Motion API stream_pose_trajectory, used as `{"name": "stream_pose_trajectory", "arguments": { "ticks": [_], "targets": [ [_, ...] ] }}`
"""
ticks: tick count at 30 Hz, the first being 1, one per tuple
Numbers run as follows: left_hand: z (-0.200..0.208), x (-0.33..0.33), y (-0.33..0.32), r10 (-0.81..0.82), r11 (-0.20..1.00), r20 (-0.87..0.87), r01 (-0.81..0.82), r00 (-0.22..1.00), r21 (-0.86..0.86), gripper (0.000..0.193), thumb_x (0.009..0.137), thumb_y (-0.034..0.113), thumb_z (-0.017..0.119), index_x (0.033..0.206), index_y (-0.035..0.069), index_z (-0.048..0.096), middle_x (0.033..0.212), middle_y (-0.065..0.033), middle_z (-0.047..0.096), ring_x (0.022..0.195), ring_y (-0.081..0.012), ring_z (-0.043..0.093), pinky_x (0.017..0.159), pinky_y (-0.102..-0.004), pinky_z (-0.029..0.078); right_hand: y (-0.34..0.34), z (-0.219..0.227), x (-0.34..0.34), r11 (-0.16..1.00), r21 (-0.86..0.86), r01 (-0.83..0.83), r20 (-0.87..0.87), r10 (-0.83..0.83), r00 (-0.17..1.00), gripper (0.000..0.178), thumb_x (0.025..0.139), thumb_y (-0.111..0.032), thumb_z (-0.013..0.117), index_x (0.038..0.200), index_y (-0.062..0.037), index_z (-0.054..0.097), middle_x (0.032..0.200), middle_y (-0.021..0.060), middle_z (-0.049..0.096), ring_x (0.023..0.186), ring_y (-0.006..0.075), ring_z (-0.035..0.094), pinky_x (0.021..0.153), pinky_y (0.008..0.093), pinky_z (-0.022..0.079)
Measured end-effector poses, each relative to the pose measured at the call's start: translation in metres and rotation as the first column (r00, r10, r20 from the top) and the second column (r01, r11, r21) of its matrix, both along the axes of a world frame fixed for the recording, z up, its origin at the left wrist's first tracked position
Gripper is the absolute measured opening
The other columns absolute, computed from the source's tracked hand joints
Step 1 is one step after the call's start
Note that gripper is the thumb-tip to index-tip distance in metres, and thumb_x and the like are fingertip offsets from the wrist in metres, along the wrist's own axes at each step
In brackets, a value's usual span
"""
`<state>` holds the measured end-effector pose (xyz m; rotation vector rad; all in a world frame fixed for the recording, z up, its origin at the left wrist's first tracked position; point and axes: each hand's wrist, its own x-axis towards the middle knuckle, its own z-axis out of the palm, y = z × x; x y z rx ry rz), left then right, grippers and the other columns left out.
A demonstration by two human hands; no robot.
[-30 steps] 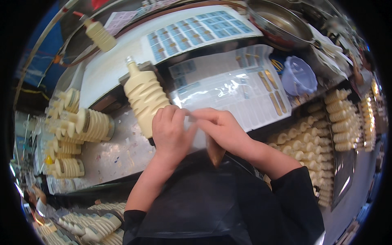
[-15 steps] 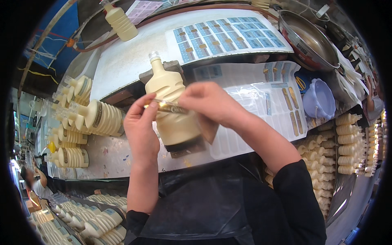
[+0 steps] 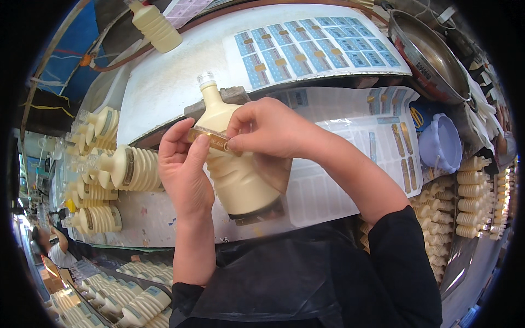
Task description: The person repeatedly picks up cream-colored plastic bottles, applies rectangular labels to their sides, smooths them down, and places the bottles back on the table. The process is repeated for multiple bottles in a continuous loop.
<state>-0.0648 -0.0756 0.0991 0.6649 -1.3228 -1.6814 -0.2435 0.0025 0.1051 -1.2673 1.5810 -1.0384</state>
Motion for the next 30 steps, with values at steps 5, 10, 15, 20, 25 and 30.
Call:
{"name": "stream_pose_trajectory", "arguments": {
  "ticks": [5, 10, 15, 20, 25, 30],
  "targets": [
    [-0.009, 0.000, -0.008, 0.075, 0.997, -0.007, -0.075, 0.997, -0.009, 0.034, 0.091, 0.000, 0.073, 0.124, -0.001, 0.063, 0.103, -0.0020, 0.064, 0.093, -0.0076, 0.061, 0.084, -0.0223, 0.051, -0.001, 0.004, -0.012, 0.997, 0.022, 0.080, 0.265, -0.083, 0.961, 0.010, 0.092, -0.013, 0.071, 0.095, -0.0046, 0.067, 0.086, -0.0013, 0.067, 0.074, 0.0034, 0.057, 0.064, 0.0195, 0.045],
    [-0.022, -0.006, -0.012, 0.129, 0.990, 0.028, -0.130, 0.991, 0.046, 0.035, 0.091, 0.000, 0.073, 0.124, -0.001, 0.060, 0.095, 0.0011, 0.059, 0.087, -0.0057, 0.057, 0.082, -0.0215, 0.049, -0.011, -0.007, -0.007, 0.977, -0.036, 0.210, 0.236, -0.196, 0.952, 0.010, 0.092, -0.011, 0.070, 0.096, -0.0026, 0.067, 0.086, -0.0004, 0.067, 0.077, 0.0043, 0.061, 0.066, 0.0207, 0.048],
    [-0.029, -0.007, -0.015, 0.149, 0.985, 0.013, -0.150, 0.989, 0.081, 0.036, 0.092, -0.001, 0.071, 0.125, -0.001, 0.059, 0.094, 0.0010, 0.059, 0.086, -0.0057, 0.056, 0.081, -0.0214, 0.049, -0.014, -0.020, -0.006, 0.954, -0.108, 0.278, 0.192, -0.255, 0.948, 0.017, 0.090, -0.010, 0.072, 0.103, -0.0017, 0.063, 0.088, 0.0005, 0.067, 0.077, 0.0051, 0.062, 0.066, 0.0211, 0.050],
    [-0.032, -0.009, -0.014, 0.172, 0.977, -0.005, -0.170, 0.985, 0.131, 0.036, 0.093, -0.004, 0.068, 0.127, -0.001, 0.057, 0.094, 0.0004, 0.059, 0.086, -0.0063, 0.056, 0.081, -0.0217, 0.049, -0.016, -0.032, -0.002, 0.932, -0.150, 0.330, 0.193, -0.300, 0.934, 0.023, 0.089, -0.009, 0.074, 0.107, -0.0018, 0.062, 0.086, -0.0005, 0.064, 0.074, 0.0043, 0.061, 0.064, 0.0206, 0.050],
    [-0.041, -0.008, -0.018, 0.167, 0.983, -0.003, -0.166, 0.986, 0.083, 0.031, 0.097, 0.000, 0.065, 0.126, 0.000, 0.057, 0.098, -0.0003, 0.059, 0.090, -0.0054, 0.054, 0.083, -0.0222, 0.048, -0.013, -0.041, -0.011, 0.925, -0.049, 0.378, 0.342, -0.340, 0.876, 0.022, 0.093, -0.015, 0.072, 0.110, -0.0029, 0.063, 0.087, -0.0010, 0.063, 0.073, 0.0035, 0.057, 0.064, 0.0196, 0.047],
    [-0.032, -0.008, -0.020, 0.136, 0.978, 0.062, -0.144, 0.989, 0.152, 0.033, 0.104, 0.016, 0.060, 0.131, 0.000, 0.052, 0.115, -0.0065, 0.060, 0.102, -0.0125, 0.058, 0.091, -0.0267, 0.049, -0.007, -0.047, 0.001, 0.919, -0.007, 0.395, 0.475, -0.345, 0.809, 0.030, 0.100, -0.024, 0.068, 0.119, -0.0023, 0.062, 0.094, -0.0001, 0.065, 0.078, 0.0039, 0.056, 0.069, 0.0193, 0.048]
  ]
}}
